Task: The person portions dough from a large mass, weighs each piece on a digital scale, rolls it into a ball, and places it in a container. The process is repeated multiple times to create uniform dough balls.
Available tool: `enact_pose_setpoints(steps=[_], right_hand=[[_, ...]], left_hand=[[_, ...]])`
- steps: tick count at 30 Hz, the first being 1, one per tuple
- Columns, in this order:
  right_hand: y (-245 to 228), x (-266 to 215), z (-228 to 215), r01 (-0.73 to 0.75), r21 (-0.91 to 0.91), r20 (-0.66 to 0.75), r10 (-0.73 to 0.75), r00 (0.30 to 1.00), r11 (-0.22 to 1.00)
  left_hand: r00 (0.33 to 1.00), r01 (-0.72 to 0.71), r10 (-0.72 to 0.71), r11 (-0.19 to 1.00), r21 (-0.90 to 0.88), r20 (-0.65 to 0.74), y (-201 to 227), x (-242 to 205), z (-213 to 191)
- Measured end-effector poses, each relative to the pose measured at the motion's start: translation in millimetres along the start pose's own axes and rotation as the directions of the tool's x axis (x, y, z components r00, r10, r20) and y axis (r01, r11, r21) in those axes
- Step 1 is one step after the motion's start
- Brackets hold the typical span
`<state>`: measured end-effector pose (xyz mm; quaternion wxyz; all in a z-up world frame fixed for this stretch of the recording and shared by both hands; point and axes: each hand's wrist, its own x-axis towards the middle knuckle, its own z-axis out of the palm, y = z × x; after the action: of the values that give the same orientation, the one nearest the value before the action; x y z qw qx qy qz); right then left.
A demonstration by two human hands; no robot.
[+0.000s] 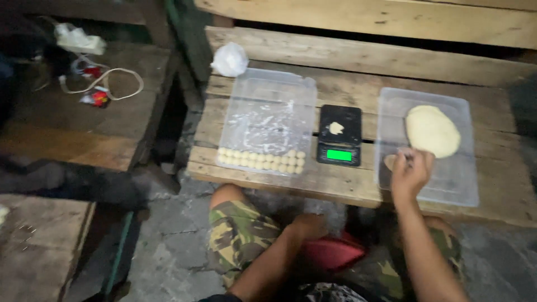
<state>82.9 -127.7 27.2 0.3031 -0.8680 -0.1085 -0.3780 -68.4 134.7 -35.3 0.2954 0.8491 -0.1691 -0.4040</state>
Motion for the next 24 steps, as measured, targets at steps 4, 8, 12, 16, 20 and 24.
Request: enact_pose_setpoints(steps=[4,8,12,16,20,24], right_hand=[[49,-64,-70,-0.094,-0.202,-0.064,0.083,0.995,0.975],[118,-136,-89,-0.666,0.154,-0.069,0.68,0.73,0.73],[88,-113,-91,-0.766,0.278,-0.099,0.811,0.577,0.579],[81,-104,-78,-0.74,0.318,-0.138,0.801,0.583,0.593],[92,-109,-71,-0.722,0.386,-0.138,0.81,0.57,0.574],[69,-98,-79,-0.711,0.473,-0.107,0.835,0.54,0.52]], left_hand=[[0.998,0.052,-0.051,0.998,0.037,-0.032,-9,16,13],[0.994,0.083,-0.083,0.997,0.007,0.07,18,-16,-18],[0.991,0.104,-0.109,0.992,0.067,0.077,5,-2,-8],[0.984,0.173,-0.175,0.984,0.047,0.042,8,-10,-11],[0.987,0.159,-0.161,0.986,0.05,0.029,76,-77,-58],[1.0,-0.02,0.019,0.974,-0.225,-0.006,55,-52,-50]])
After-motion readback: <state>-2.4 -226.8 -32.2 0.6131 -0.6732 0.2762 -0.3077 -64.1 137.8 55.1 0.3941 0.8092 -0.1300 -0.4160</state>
